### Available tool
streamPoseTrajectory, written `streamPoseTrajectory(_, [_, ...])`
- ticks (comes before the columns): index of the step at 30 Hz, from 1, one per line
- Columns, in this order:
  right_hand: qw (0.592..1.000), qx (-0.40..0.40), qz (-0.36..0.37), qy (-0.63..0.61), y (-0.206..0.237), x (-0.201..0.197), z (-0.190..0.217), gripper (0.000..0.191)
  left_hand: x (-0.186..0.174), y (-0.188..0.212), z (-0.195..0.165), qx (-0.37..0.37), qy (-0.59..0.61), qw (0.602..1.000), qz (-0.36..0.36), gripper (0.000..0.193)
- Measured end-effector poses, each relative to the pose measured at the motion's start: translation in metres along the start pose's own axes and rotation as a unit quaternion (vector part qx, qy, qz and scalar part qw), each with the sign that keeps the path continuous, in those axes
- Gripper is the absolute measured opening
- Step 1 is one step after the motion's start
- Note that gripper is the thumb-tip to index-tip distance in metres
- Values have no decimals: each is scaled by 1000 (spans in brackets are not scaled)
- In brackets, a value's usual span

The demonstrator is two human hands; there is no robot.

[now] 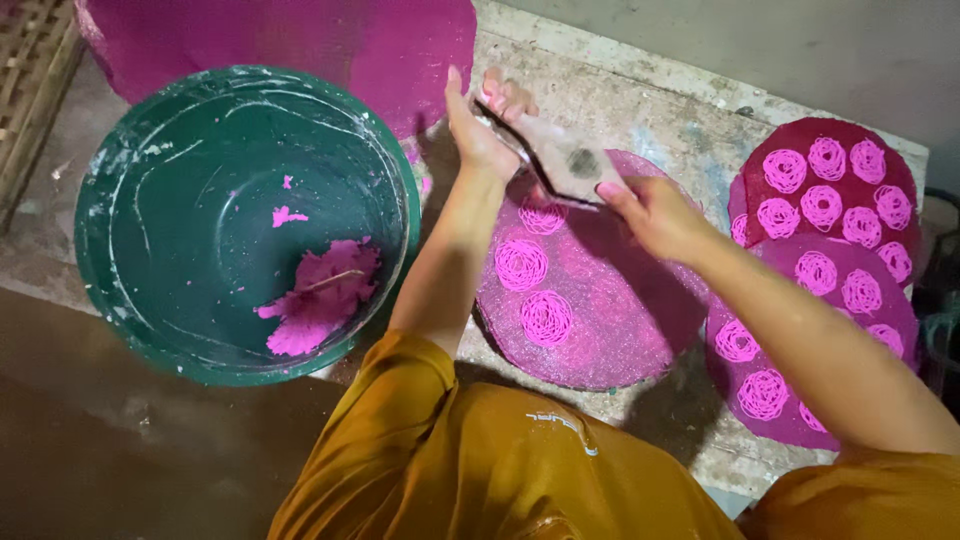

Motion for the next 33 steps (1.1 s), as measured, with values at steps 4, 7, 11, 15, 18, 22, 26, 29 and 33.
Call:
streamPoseTrajectory(4, [996, 73, 47, -27, 5, 3, -18, 56, -9, 10, 8, 3, 1, 999, -50, 50])
streamPoseTrajectory(7, [999, 34, 14, 25, 1, -18, -19, 50, 2, 8, 20, 12, 19, 999, -41, 51])
streamPoseTrajectory(11, [996, -51, -48, 52, -2, -29, -13, 51, 22, 0, 15, 10, 20, 1000, -13, 51])
streamPoseTrajectory(15, [997, -14, -7, -76, -2, -16, -32, 52, -27, 22, 31, -153, -182, 949, -207, 58])
streamPoseTrajectory(18, [995, -8, -13, -99, -2, -17, -39, 48, -53, 39, 46, -264, -443, 834, -193, 68])
streamPoseTrajectory(22, [992, -7, -45, -114, -5, -17, -42, 45, -76, 49, 60, -314, -467, 810, -163, 84])
streamPoseTrajectory(26, [991, -36, -87, -93, -9, -18, -45, 47, -78, 51, 39, -210, -550, 796, -140, 80])
streamPoseTrajectory(29, [983, -9, -97, -158, -10, -20, -64, 47, -46, 60, 10, -31, -778, 625, -57, 82])
streamPoseTrajectory(33, [986, -35, -89, -135, -3, -25, -77, 55, -31, 68, 2, -24, -804, 591, -66, 71])
Point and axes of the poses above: each hand's wrist, its own y-axis away from the middle knuckle, its own x-axis out of the palm, z = x × y, the point moved 10 cm from there along -y, towards the middle knuckle, and after that the axes turned 4 degrees about -x, right-handed, at the moved point
